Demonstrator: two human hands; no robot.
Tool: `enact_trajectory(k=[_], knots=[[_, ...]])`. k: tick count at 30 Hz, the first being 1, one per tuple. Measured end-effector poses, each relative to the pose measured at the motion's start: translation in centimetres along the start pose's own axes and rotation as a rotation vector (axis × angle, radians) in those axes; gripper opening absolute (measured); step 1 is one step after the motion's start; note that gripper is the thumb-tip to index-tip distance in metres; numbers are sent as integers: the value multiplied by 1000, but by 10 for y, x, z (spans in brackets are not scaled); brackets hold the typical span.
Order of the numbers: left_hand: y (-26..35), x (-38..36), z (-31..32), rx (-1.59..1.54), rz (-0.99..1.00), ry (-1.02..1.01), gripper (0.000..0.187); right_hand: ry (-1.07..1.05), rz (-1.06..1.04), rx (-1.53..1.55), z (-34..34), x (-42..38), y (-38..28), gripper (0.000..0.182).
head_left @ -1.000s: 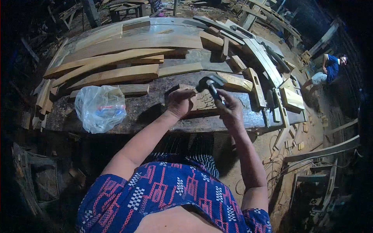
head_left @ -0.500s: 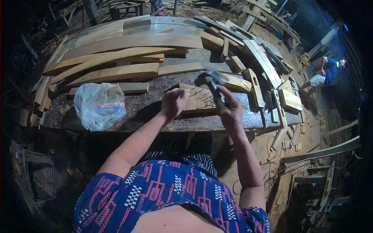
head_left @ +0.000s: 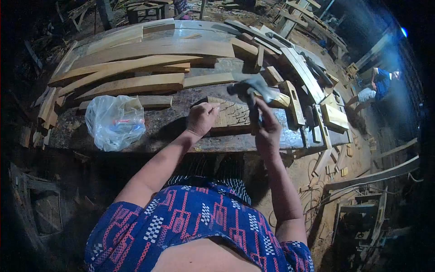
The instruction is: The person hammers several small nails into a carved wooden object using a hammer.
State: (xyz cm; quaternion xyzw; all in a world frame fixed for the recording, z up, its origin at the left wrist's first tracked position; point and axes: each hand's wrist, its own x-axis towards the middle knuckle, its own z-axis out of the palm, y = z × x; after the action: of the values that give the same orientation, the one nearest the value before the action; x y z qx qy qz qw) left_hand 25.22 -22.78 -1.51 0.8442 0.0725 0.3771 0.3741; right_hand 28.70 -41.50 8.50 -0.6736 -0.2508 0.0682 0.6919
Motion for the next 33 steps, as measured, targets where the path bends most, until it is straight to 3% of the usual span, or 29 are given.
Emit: enact_trajectory(k=[1,3,5,7,8,9,11,13,15,17,18,20,21,23,24,25,27,29,30,31,33], knots=[[-3,1,-2,-1,3,4,15,-19,-117,-249,-1,-2,8,35],[-8,2,-5,-35,225,-17,14,-63,150,-490,-7,1,23,36],[-8,2,1,-187,119,-5,15,-78,158,-423,-12,5,19,36],[-7,0,2,89,33,-35,14,-33,20,-86,-12,6,10,34],[-7,-1,6,36,19,34,14,-15,132,140,-11,1,-4,34],[-8,-2,7,37,20,33,14,-14,131,142,-9,-1,1,34],[-7,0,7,-14,-19,25,16,57,-59,110,-9,-1,17,34],[-5,3,-2,-32,39,-24,18,-31,29,-331,-11,1,33,31],[-1,7,-7,-46,100,-80,19,-94,189,-156,-18,1,35,30],[5,6,-10,-258,-289,-215,22,-68,208,-54,-29,2,28,31],[6,5,-10,-256,-293,-218,22,-16,179,54,-28,1,17,32],[9,11,-9,-367,-548,-241,22,91,135,45,-53,9,16,33],[0,12,-6,-368,-543,-246,22,134,76,57,-70,16,23,32],[-25,8,5,-271,-268,-93,23,330,51,-141,-96,26,27,32],[-23,7,9,-540,-352,-33,21,392,37,-203,-111,29,34,31],[-18,8,1,-545,-353,-37,21,401,61,-243,-128,30,44,33],[1,12,-30,-1099,-882,-230,19,532,100,-607,-158,39,73,37],[7,12,-33,-1207,-976,-184,17,554,-110,-812,-177,42,108,40],[7,12,-34,-1368,-1050,-213,21,535,49,-791,-171,38,100,40],[7,11,-35,-1529,-1122,-242,26,525,-14,-838,-163,35,97,39],[15,13,-36,-1555,-1122,-251,30,501,53,-873,-160,35,112,37]])
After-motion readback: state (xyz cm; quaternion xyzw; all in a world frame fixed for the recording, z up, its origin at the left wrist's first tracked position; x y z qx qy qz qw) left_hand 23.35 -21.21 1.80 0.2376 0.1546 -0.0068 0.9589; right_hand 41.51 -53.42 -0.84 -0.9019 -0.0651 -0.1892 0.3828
